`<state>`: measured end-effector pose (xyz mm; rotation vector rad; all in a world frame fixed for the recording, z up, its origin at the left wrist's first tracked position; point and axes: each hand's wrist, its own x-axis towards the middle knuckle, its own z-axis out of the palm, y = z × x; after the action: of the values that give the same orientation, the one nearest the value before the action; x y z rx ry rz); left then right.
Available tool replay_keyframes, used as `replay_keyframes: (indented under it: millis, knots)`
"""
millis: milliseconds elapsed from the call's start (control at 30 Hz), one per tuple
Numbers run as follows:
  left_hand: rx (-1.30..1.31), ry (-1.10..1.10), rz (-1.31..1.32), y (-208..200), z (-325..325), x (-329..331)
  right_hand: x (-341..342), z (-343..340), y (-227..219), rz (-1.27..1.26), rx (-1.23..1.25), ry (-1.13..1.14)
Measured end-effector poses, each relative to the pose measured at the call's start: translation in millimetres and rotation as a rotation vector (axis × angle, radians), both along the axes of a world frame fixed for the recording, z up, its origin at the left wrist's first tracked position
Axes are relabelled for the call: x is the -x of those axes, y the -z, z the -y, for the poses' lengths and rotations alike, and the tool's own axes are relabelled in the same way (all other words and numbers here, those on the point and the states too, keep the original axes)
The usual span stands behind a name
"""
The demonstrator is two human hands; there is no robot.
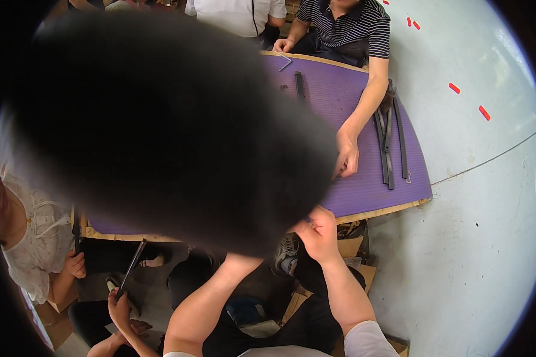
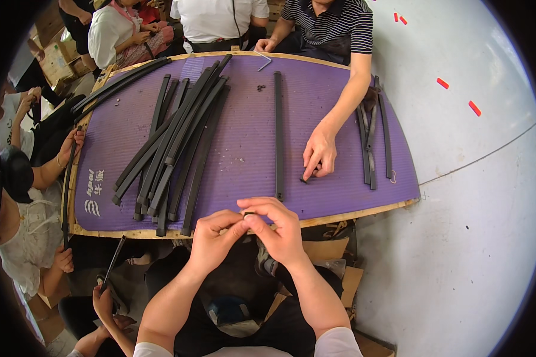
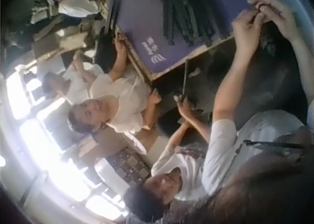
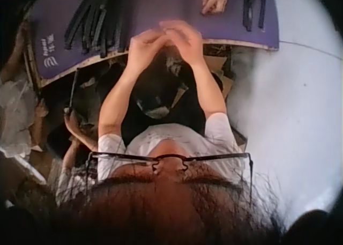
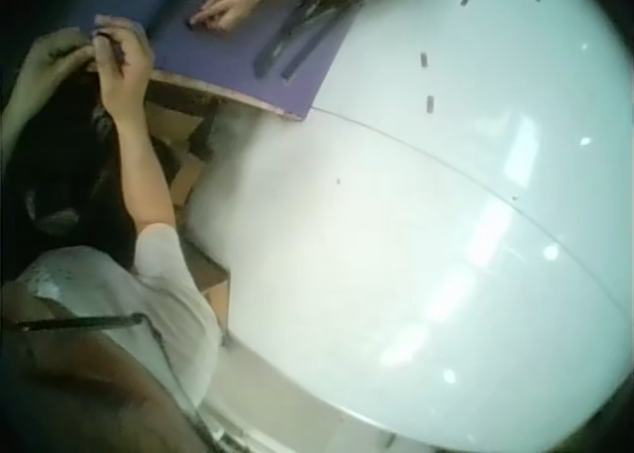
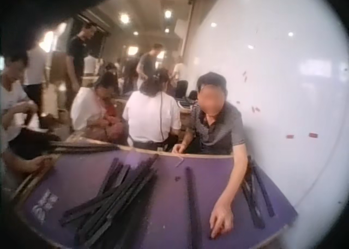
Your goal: Assembling small black plastic and rubber components at a workbench.
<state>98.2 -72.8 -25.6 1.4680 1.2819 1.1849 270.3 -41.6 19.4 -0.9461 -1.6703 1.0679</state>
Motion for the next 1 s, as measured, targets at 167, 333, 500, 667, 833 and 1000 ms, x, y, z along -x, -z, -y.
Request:
replay_keyframes:
  millis: [167,333,500,667,833,1000]
  knots:
    - [-0.314,0.096,-0.327,-7,-27,25,-63,-17,4,-0.764,0.278,-0.011]
    - [-0.703,0.466,-0.846,-44,-90,-20,-105,-19,12,-1.232,0.435,-0.638]
    - [-0.889,0.906,-1.302,-41,-146,-35,-114,-16,12,-1.147,0.387,-0.455]
    - [-0.892,1.119,-1.124,-48,-172,-39,-120,-28,20,-1.143,0.362,-0.467]
    - [-0.810,1.211,-1.109,-45,-189,-56,-127,-39,24,-1.167,0.353,-0.413]
    - [-0.736,1.213,-0.955,-36,-200,-62,-131,-47,23,-1.164,0.337,-0.372]
